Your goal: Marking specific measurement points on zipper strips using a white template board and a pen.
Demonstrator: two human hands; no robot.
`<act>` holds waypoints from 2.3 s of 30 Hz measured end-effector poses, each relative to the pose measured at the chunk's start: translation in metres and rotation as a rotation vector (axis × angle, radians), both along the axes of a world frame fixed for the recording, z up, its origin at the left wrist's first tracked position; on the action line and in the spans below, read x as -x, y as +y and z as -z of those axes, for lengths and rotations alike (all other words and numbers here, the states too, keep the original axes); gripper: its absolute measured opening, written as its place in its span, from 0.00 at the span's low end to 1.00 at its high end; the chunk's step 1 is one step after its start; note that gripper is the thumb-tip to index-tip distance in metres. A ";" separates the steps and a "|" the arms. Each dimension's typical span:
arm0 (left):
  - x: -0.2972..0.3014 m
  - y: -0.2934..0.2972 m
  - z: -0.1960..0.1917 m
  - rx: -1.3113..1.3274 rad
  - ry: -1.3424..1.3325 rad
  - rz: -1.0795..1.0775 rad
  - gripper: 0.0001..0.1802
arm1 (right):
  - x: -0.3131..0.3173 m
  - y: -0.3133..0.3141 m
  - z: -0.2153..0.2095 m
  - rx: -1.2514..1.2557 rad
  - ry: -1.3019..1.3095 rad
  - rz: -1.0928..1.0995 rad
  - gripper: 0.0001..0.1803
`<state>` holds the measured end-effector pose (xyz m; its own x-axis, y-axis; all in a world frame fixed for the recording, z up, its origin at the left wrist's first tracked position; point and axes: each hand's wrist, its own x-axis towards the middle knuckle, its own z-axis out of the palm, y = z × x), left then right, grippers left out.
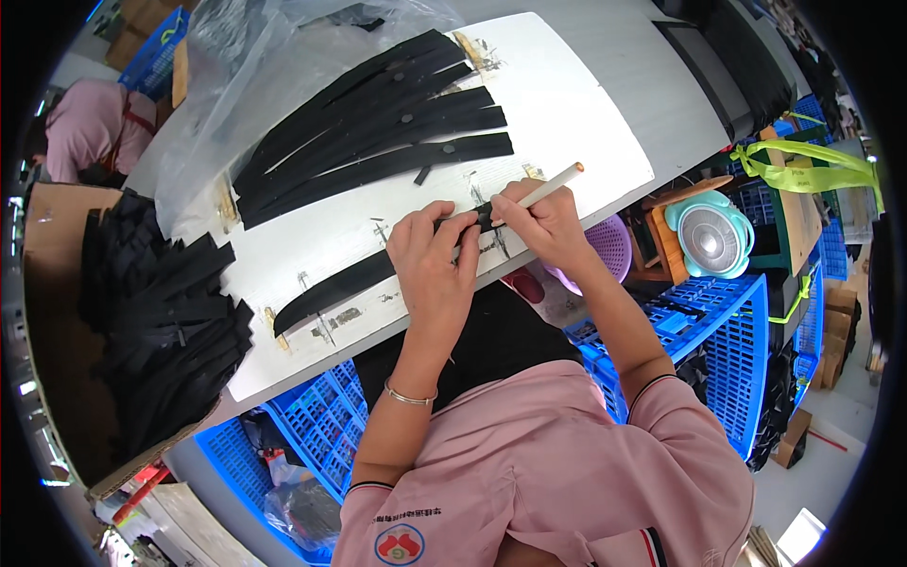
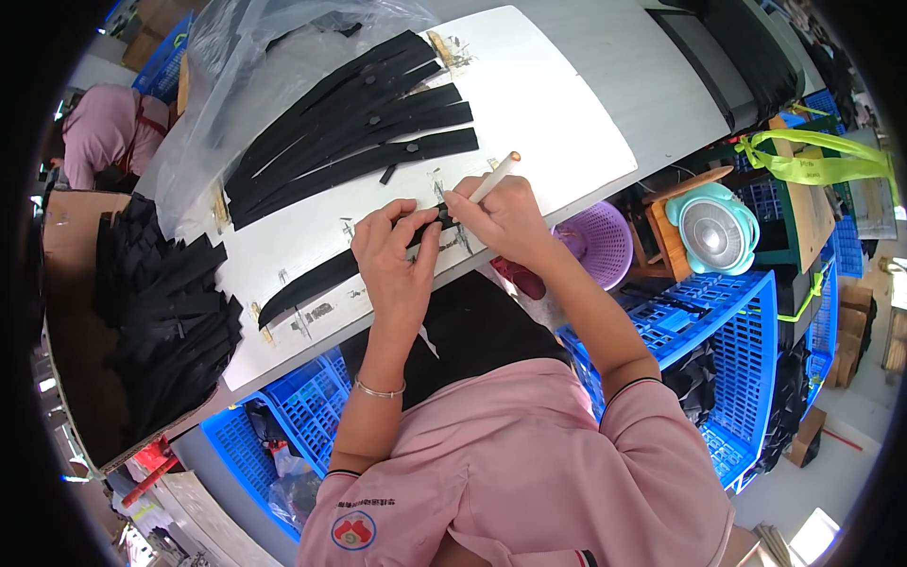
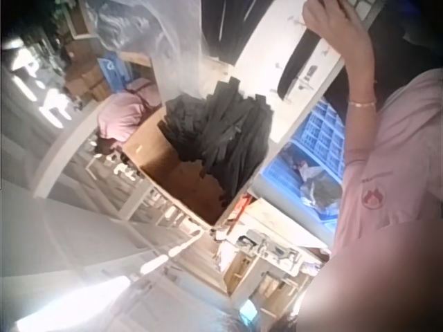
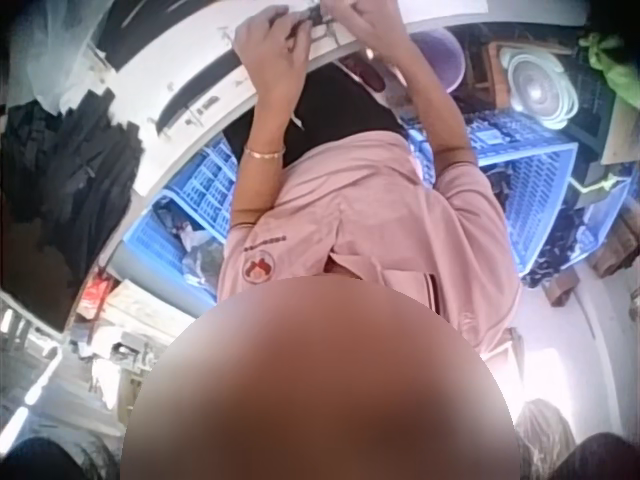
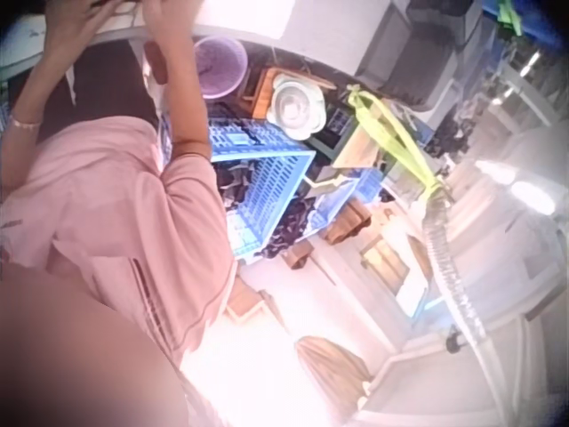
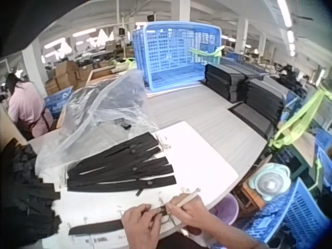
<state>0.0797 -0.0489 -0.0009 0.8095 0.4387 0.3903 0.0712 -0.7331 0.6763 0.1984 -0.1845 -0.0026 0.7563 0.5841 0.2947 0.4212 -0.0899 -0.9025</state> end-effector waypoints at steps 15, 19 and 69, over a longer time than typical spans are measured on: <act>0.023 0.003 -0.003 -0.149 -0.008 -0.030 0.17 | 0.000 -0.007 -0.001 0.133 -0.019 -0.030 0.15; 0.058 0.013 -0.003 -0.119 0.104 -0.082 0.20 | 0.003 -0.011 0.003 -0.101 0.120 0.062 0.16; 0.078 0.038 0.005 -0.064 0.006 -0.097 0.25 | 0.093 0.043 0.013 0.217 -0.697 -0.077 0.27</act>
<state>0.0012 -0.0108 -0.0064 0.7671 0.4891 0.4152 0.1477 -0.7644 0.6276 0.1050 -0.1411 -0.0157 0.3903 0.7278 0.5639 0.9031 -0.1835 -0.3883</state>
